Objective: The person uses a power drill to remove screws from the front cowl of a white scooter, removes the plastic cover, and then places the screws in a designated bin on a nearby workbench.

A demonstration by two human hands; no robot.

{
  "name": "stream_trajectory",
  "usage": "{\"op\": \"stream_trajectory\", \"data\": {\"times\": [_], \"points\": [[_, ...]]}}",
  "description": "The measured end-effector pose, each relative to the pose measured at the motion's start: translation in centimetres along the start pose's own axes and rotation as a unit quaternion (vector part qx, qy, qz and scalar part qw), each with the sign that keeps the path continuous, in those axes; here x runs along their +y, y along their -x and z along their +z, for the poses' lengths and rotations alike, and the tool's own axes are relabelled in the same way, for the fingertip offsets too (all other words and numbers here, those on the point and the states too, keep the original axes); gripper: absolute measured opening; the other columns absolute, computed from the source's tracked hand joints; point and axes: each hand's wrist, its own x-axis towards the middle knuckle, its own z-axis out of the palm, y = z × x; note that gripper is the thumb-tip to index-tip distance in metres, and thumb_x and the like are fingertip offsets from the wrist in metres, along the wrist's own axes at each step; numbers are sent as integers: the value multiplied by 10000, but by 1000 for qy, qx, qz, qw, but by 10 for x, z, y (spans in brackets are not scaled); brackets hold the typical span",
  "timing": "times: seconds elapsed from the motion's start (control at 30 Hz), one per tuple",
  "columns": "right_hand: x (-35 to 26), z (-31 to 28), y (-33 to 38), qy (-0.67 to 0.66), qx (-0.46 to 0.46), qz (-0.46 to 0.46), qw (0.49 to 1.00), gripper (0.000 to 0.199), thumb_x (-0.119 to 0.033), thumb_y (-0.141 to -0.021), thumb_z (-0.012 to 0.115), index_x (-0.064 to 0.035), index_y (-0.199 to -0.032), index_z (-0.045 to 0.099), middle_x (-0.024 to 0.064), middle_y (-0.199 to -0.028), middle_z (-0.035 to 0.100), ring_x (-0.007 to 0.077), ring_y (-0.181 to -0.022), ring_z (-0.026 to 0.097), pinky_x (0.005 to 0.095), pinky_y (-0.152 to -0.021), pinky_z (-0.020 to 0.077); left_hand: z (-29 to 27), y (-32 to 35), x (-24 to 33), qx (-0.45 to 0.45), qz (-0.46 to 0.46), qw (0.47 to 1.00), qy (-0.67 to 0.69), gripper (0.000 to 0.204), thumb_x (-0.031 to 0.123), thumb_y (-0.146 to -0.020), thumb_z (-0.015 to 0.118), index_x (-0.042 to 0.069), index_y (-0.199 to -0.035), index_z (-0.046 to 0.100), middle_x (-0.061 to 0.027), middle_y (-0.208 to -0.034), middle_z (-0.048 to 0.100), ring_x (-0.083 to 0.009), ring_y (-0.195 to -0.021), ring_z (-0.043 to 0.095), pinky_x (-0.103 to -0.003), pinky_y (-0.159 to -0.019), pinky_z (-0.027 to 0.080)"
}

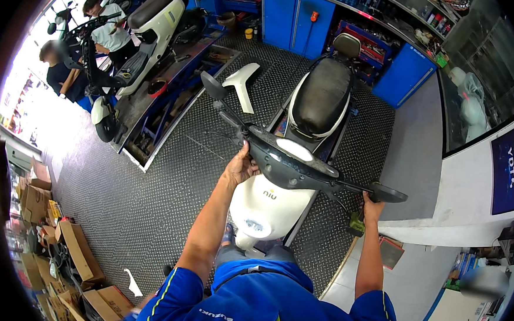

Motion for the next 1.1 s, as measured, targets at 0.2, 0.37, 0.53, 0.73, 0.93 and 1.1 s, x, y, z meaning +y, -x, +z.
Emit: {"op": "stream_trajectory", "data": {"times": [0.2,0.37,0.53,0.73,0.93,1.1], "points": [[-4,7,68,7,98,-83,992,564,-133,-870,833,10,-1349,572,100,-1153,694,217,-1037,638,356,-948,503,-48,-2,-18,-152,-98,982,53,596,646,-951,584,74,-1097,669,-37,-918,646,-192,-806,560,-376,-835,474],[-17,0,173,-14,249,40,968,448,-157,-894,808,-24,-1272,607,59,-909,662,152,-591,551,328,-514,461,-34,-3,-1,-178,-118,976,48,358,523,-918,722,199,-983,584,32,-828,503,-161,-786,498,-379,-808,435],[-9,8,280,-27,305,113,945,278,-211,-910,797,-51,-1095,664,51,-761,664,137,-491,533,296,-419,426,-44,-12,5,-179,-173,967,55,320,422,-943,750,214,-1003,514,14,-828,455,-169,-727,463,-386,-730,457],[-9,66,352,-88,319,160,930,277,-204,-907,807,-66,-1092,652,39,-765,651,140,-472,529,324,-405,433,-52,-18,-7,-206,-205,957,26,382,513,-942,708,209,-1040,499,8,-821,442,-164,-713,471,-386,-708,482],[21,62,370,-141,277,225,923,293,-252,-922,792,-31,-1006,618,80,-768,669,172,-516,572,342,-431,483,-46,-19,-15,-172,-191,964,-70,496,620,-872,702,184,-1087,604,17,-783,449,-166,-714,478,-426,-733,484],[32,52,359,-172,237,226,929,251,-257,-921,803,-75,-992,645,67,-803,677,157,-553,583,341,-464,485,-53,-28,-18,-224,-198,953,-42,586,691,-834,673,147,-1041,606,41,-748,437,-147,-684,451,-398,-732,448]]}}
